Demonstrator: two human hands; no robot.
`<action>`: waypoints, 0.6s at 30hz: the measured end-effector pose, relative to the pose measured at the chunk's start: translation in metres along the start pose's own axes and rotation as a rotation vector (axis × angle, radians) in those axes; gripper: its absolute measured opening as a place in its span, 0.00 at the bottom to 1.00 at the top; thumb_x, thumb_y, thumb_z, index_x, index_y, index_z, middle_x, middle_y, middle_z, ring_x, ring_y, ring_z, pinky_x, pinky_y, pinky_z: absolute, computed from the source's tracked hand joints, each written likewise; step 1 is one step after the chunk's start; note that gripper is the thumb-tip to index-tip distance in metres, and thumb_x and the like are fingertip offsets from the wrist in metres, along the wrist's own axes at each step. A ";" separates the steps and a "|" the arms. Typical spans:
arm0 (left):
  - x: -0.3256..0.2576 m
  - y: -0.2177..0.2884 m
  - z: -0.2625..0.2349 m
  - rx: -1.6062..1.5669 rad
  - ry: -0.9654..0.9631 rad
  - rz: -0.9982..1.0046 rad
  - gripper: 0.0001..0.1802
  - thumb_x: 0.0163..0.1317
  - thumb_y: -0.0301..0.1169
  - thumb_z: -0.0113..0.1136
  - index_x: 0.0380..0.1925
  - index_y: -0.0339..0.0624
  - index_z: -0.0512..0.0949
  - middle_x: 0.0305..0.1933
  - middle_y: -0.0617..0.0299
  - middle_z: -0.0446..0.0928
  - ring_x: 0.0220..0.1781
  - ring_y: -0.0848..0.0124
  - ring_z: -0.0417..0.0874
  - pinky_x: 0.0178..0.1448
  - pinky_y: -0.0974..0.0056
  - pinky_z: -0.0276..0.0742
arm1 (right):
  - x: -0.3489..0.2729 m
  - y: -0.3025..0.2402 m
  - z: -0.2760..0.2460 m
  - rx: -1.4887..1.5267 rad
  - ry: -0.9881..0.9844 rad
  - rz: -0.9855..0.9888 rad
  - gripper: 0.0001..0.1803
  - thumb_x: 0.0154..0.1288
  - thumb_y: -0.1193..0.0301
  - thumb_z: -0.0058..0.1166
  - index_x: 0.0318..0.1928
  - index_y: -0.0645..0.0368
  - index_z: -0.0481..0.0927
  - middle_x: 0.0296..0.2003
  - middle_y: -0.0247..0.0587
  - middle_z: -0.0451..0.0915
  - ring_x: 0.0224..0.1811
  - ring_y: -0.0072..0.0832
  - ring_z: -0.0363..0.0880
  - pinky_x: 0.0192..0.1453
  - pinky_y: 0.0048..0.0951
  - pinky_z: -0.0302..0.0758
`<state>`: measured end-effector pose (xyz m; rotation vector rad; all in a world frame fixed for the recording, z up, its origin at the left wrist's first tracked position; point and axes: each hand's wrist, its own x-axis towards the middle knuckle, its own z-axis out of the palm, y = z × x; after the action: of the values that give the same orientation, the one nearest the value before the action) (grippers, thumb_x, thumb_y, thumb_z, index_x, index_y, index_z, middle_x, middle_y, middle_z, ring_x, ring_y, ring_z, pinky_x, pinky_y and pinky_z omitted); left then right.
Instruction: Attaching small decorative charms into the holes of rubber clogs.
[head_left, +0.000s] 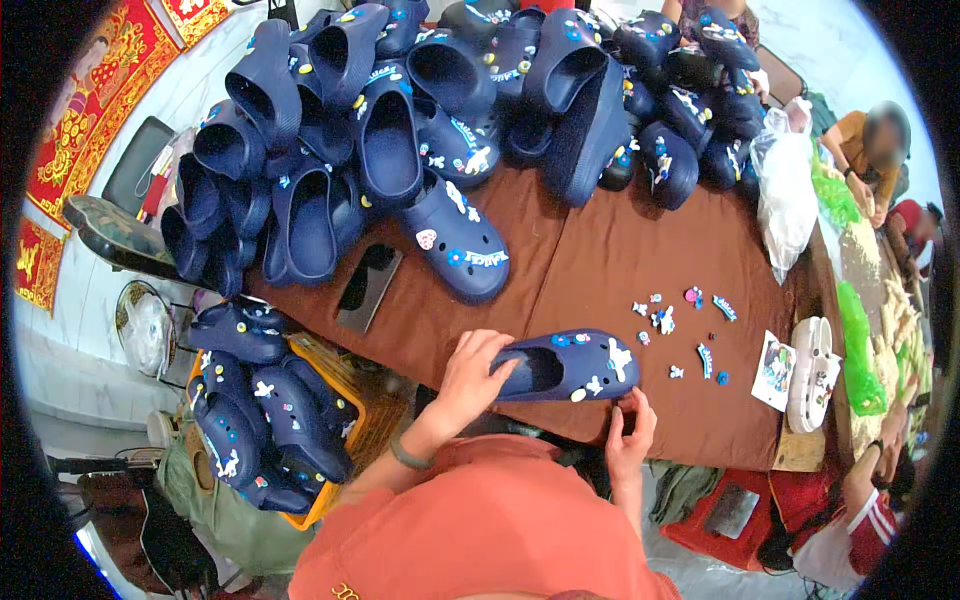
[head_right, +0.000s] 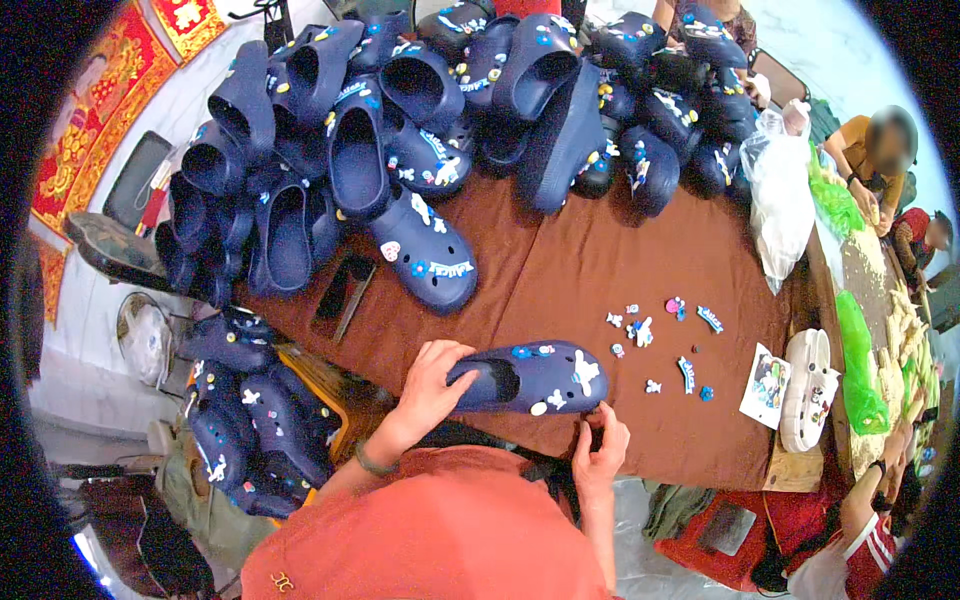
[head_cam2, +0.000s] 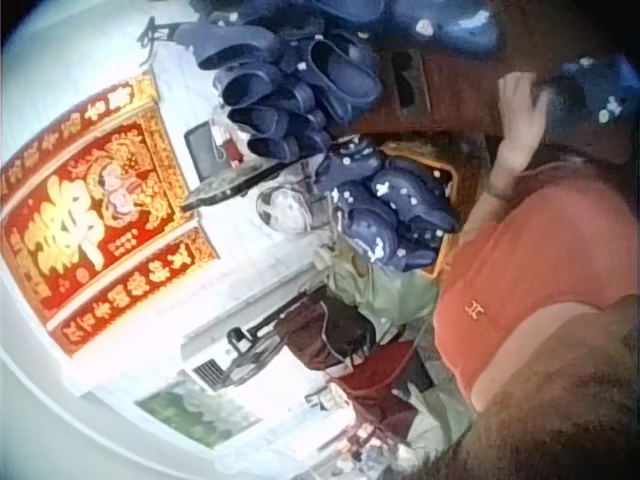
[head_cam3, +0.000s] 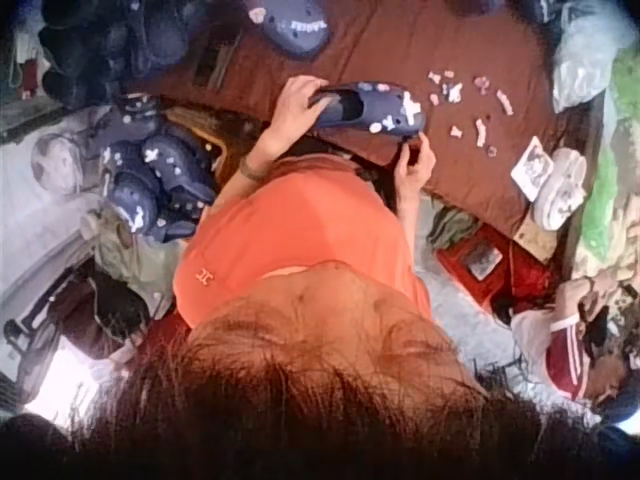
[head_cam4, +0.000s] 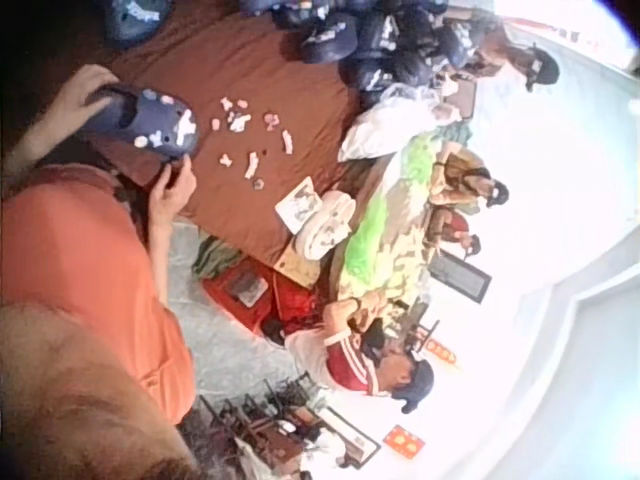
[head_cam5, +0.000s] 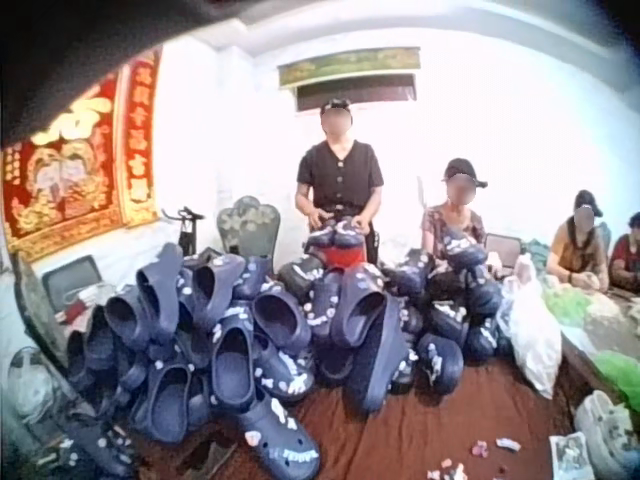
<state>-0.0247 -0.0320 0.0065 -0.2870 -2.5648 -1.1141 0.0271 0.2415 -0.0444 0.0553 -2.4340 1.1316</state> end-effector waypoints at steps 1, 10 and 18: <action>0.001 0.004 -0.002 0.054 -0.036 -0.048 0.18 0.54 0.30 0.66 0.45 0.38 0.78 0.44 0.54 0.76 0.47 0.58 0.76 0.50 0.58 0.74 | 0.001 -0.002 0.001 -0.015 -0.006 0.003 0.23 0.57 0.82 0.56 0.55 0.63 0.73 0.36 0.42 0.77 0.39 0.37 0.74 0.48 0.35 0.70; 0.019 -0.027 -0.017 0.438 -0.504 -0.084 0.22 0.62 0.50 0.56 0.33 0.39 0.77 0.34 0.46 0.79 0.38 0.47 0.82 0.42 0.47 0.78 | 0.003 -0.003 -0.001 -0.138 -0.032 -0.063 0.23 0.56 0.80 0.58 0.54 0.64 0.73 0.33 0.39 0.78 0.37 0.36 0.75 0.48 0.35 0.69; 0.014 -0.026 -0.014 0.363 -0.509 -0.191 0.23 0.67 0.49 0.49 0.35 0.38 0.77 0.37 0.45 0.79 0.41 0.45 0.80 0.47 0.47 0.76 | 0.016 0.007 -0.014 -0.142 -0.009 -0.056 0.06 0.56 0.76 0.62 0.29 0.60 0.77 0.33 0.43 0.76 0.38 0.41 0.74 0.42 0.38 0.70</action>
<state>-0.0425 -0.0593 0.0031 -0.2637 -3.2392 -0.6663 0.0165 0.2586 -0.0347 0.0834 -2.4980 0.9335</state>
